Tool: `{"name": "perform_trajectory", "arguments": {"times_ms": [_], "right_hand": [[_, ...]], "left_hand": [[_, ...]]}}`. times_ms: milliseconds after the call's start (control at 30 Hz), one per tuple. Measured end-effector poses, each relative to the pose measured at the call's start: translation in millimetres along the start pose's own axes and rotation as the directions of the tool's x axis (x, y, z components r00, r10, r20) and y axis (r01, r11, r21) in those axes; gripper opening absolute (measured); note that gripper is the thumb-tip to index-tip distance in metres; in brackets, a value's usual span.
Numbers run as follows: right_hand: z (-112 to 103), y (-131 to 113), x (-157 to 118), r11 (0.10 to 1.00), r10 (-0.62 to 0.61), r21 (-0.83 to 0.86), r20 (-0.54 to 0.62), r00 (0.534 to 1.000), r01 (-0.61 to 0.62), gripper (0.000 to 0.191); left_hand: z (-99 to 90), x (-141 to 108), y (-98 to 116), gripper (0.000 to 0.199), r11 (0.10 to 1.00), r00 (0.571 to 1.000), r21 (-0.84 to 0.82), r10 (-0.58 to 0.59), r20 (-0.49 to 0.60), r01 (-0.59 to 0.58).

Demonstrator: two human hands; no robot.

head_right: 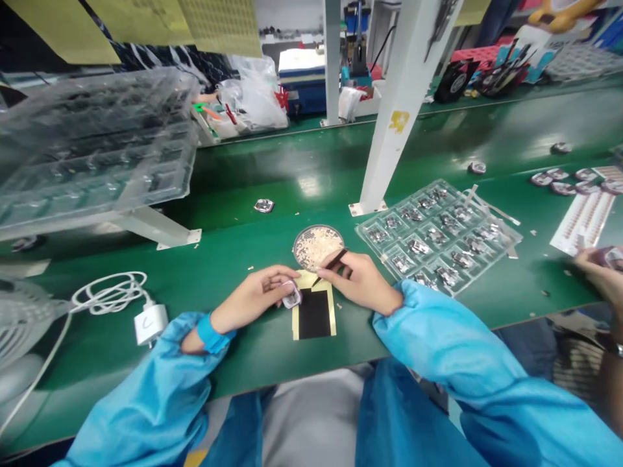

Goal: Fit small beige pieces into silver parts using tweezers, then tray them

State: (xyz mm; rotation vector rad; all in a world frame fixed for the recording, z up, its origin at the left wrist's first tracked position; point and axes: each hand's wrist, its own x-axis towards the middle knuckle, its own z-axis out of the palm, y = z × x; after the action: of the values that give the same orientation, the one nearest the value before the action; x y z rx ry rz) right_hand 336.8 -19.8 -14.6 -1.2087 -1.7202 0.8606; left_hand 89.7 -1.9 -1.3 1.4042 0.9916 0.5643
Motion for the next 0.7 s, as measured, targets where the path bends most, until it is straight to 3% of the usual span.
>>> {"name": "perform_trajectory", "arguments": {"times_ms": [233,400,533,700], "right_hand": [[-1.8,0.3,-0.3,1.000,0.003,-0.028,0.007,1.000,-0.003,0.018],[-1.3,-8.5,-2.8,0.994,-0.010,0.109,-0.046,0.999,0.014,0.012],[2.6,-12.0,-6.2,0.975,-0.159,0.144,-0.078,0.984,0.169,0.006],[7.4,-9.2,-7.6,0.943,-0.326,0.065,-0.006,0.945,0.325,0.019]], "left_hand": [[7.2,-1.7,-12.4,0.022,0.974,0.986,0.205,0.121,-0.113,-0.096],[8.4,-2.4,-13.2,0.025,0.961,0.974,0.250,0.163,-0.157,-0.121],[8.3,-1.2,-13.0,0.031,0.944,0.987,0.324,0.106,-0.120,-0.062],[8.3,-0.6,-11.9,0.034,0.914,0.991,0.404,0.080,-0.105,-0.031]]}}
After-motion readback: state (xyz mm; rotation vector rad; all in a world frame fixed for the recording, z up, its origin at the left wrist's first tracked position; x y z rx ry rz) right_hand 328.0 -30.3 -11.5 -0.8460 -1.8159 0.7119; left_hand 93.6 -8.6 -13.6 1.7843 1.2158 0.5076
